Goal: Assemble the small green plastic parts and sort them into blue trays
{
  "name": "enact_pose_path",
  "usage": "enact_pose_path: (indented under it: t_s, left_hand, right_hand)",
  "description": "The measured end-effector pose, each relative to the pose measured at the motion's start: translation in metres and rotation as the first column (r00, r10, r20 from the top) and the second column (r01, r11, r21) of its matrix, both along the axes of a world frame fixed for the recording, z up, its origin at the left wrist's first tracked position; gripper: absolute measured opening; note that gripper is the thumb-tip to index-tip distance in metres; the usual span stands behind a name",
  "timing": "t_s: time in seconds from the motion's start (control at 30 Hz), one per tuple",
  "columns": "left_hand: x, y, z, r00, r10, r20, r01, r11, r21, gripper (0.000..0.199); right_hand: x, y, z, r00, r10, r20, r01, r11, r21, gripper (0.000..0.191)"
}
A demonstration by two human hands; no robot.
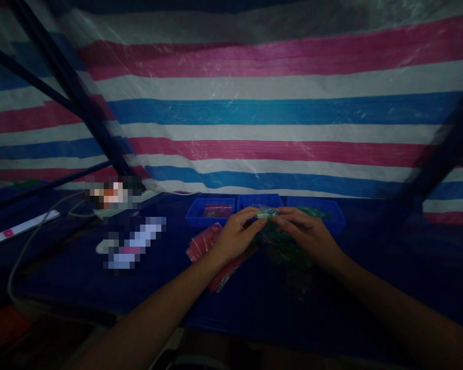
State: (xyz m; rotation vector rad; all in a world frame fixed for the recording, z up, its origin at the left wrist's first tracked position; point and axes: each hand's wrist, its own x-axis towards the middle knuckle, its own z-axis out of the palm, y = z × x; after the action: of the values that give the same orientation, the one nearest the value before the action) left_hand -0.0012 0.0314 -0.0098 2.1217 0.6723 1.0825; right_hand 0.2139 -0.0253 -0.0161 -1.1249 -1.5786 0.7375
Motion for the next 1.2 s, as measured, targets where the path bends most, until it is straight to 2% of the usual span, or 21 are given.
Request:
enact_pose_path:
  t_s: [0.1, 0.23, 0.3, 0.4, 0.5, 0.57, 0.7, 0.77, 0.87, 0.97, 1.03, 1.1, 1.2]
  left_hand:
    - [0.001, 0.001, -0.002, 0.998, 0.063, 0.013, -0.062, 0.998, -0.029, 0.023]
    - [0.001, -0.001, 0.002, 0.986, 0.149, 0.071, -0.146, 0.988, -0.046, 0.03]
    - [0.001, -0.004, 0.004, 0.991, 0.114, 0.076, -0.11, 0.993, -0.052, 0.033]
    - [0.002, -0.006, 0.004, 0.997, 0.032, 0.07, -0.025, 0.994, -0.108, 0.042]
    - [0.002, -0.005, 0.001, 0.999, 0.03, 0.043, -0.026, 0.995, -0.098, 0.041]
    - [0.002, -0.002, -0.001, 0.998, 0.045, 0.031, -0.043, 0.996, -0.074, 0.033]
    - [0.002, 0.001, -0.001, 0.998, 0.065, 0.027, -0.062, 0.995, -0.083, 0.031]
    - [0.001, 0.0, 0.0, 0.998, 0.062, 0.004, -0.062, 0.995, -0.075, 0.031]
    - [0.0, -0.002, 0.001, 0.999, 0.047, -0.022, -0.049, 0.997, -0.066, 0.031]
    - [0.002, -0.002, -0.002, 0.998, 0.025, 0.05, -0.018, 0.99, -0.138, 0.028]
    - [0.004, -0.001, -0.005, 0.992, 0.003, 0.125, 0.026, 0.973, -0.231, 0.033]
    - [0.006, 0.0, -0.007, 0.988, -0.006, 0.155, 0.051, 0.957, -0.284, 0.042]
    - [0.006, -0.001, -0.006, 0.998, -0.004, 0.057, 0.015, 0.98, -0.2, 0.037]
  right_hand:
    - [-0.001, -0.001, 0.001, 0.999, -0.022, -0.04, 0.02, 0.999, -0.047, 0.029]
    - [0.002, 0.002, -0.004, 0.991, -0.115, -0.063, 0.117, 0.993, 0.034, 0.032]
    - [0.003, 0.003, -0.005, 0.995, -0.104, -0.011, 0.104, 0.992, 0.067, 0.033]
    - [0.001, 0.001, -0.003, 0.993, 0.003, 0.121, -0.015, 0.995, 0.099, 0.029]
    - [-0.003, -0.003, 0.0, 0.976, 0.098, 0.194, -0.12, 0.987, 0.106, 0.024]
    - [-0.003, -0.003, 0.001, 0.98, 0.094, 0.176, -0.113, 0.988, 0.102, 0.023]
    - [0.002, 0.001, -0.002, 0.993, -0.056, 0.105, 0.04, 0.989, 0.141, 0.021]
    - [0.004, 0.002, -0.002, 0.99, -0.087, 0.113, 0.068, 0.985, 0.159, 0.022]
    - [0.003, 0.001, -0.001, 0.991, -0.006, 0.137, -0.011, 0.993, 0.121, 0.024]
    - [0.001, -0.001, 0.001, 0.993, 0.044, 0.106, -0.051, 0.996, 0.07, 0.025]
    - [0.002, -0.001, 0.001, 0.997, 0.005, 0.079, -0.01, 0.998, 0.064, 0.026]
    - [0.005, 0.001, 0.001, 0.995, -0.086, 0.05, 0.082, 0.993, 0.087, 0.027]
    - [0.014, 0.006, 0.003, 0.97, -0.241, 0.035, 0.231, 0.955, 0.184, 0.03]
